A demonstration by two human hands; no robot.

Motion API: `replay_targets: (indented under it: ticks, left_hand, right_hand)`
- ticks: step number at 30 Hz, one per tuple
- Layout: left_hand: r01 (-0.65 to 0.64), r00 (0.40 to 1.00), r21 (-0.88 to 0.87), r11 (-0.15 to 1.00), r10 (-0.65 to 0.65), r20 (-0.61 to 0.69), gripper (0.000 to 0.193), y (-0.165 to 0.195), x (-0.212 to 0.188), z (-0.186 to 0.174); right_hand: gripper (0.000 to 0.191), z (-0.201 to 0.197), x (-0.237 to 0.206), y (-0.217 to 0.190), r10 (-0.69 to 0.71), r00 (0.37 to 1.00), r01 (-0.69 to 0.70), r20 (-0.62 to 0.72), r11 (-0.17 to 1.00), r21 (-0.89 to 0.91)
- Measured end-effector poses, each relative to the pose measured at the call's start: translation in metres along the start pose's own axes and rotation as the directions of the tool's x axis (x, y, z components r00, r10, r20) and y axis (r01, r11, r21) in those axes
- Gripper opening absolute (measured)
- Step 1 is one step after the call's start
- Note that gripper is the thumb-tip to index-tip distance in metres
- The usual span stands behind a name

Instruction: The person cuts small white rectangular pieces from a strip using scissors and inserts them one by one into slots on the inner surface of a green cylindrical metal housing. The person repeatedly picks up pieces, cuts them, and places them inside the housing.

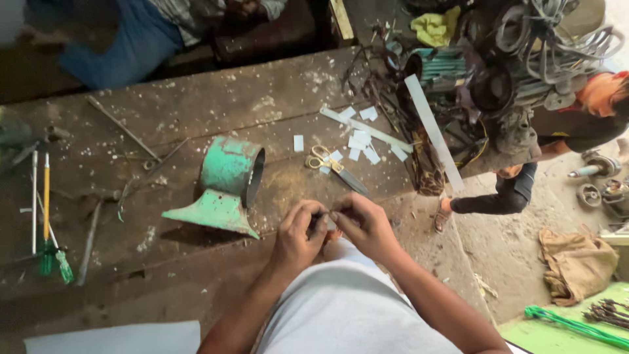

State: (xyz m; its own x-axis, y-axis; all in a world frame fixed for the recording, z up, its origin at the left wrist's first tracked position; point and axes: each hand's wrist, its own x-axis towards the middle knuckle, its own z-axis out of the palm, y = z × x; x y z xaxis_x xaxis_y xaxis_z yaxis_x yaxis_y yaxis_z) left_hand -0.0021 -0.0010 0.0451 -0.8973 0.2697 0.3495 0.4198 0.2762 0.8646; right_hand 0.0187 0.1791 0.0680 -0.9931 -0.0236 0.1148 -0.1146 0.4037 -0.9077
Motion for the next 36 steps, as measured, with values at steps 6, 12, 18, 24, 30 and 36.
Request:
replay_targets:
  ticks: [6, 12, 18, 24, 30, 36]
  left_hand:
    - [-0.134, 0.990, 0.040, 0.990, 0.135, -0.033, 0.022, -0.008, -0.002, -0.007]
    - [-0.086, 0.995, 0.004, 0.996, 0.086, 0.056, 0.040, -0.009, 0.004, -0.014]
    - [0.170, 0.985, -0.137, 0.976, -0.173, -0.010, 0.014, -0.014, 0.001, -0.016]
    - [0.066, 0.998, 0.020, 0.998, -0.066, 0.009, 0.018, -0.025, 0.002, -0.016]
    - [0.071, 0.995, -0.060, 0.996, -0.075, -0.061, 0.021, -0.023, 0.000, -0.006]
    - [0.117, 0.988, -0.101, 0.988, -0.126, -0.093, 0.020, -0.025, -0.004, 0.006]
  right_hand:
    - [0.010, 0.010, 0.003, 0.022, -0.104, 0.994, 0.099, 0.023, 0.981, 0.169]
    - [0.015, 0.018, 0.007, 0.037, 0.006, 0.999, -0.012, 0.042, 0.988, 0.156]
    - [0.013, 0.020, 0.015, 0.032, 0.221, 0.971, -0.235, 0.097, 0.956, 0.174]
    - [0.018, 0.014, 0.010, 0.013, 0.002, 0.999, 0.008, 0.044, 0.973, -0.231]
    - [0.019, 0.007, 0.007, -0.002, -0.211, 0.975, 0.220, 0.063, 0.955, -0.201]
    - [0.015, 0.008, 0.004, -0.001, -0.125, 0.992, 0.128, 0.028, 0.979, -0.158]
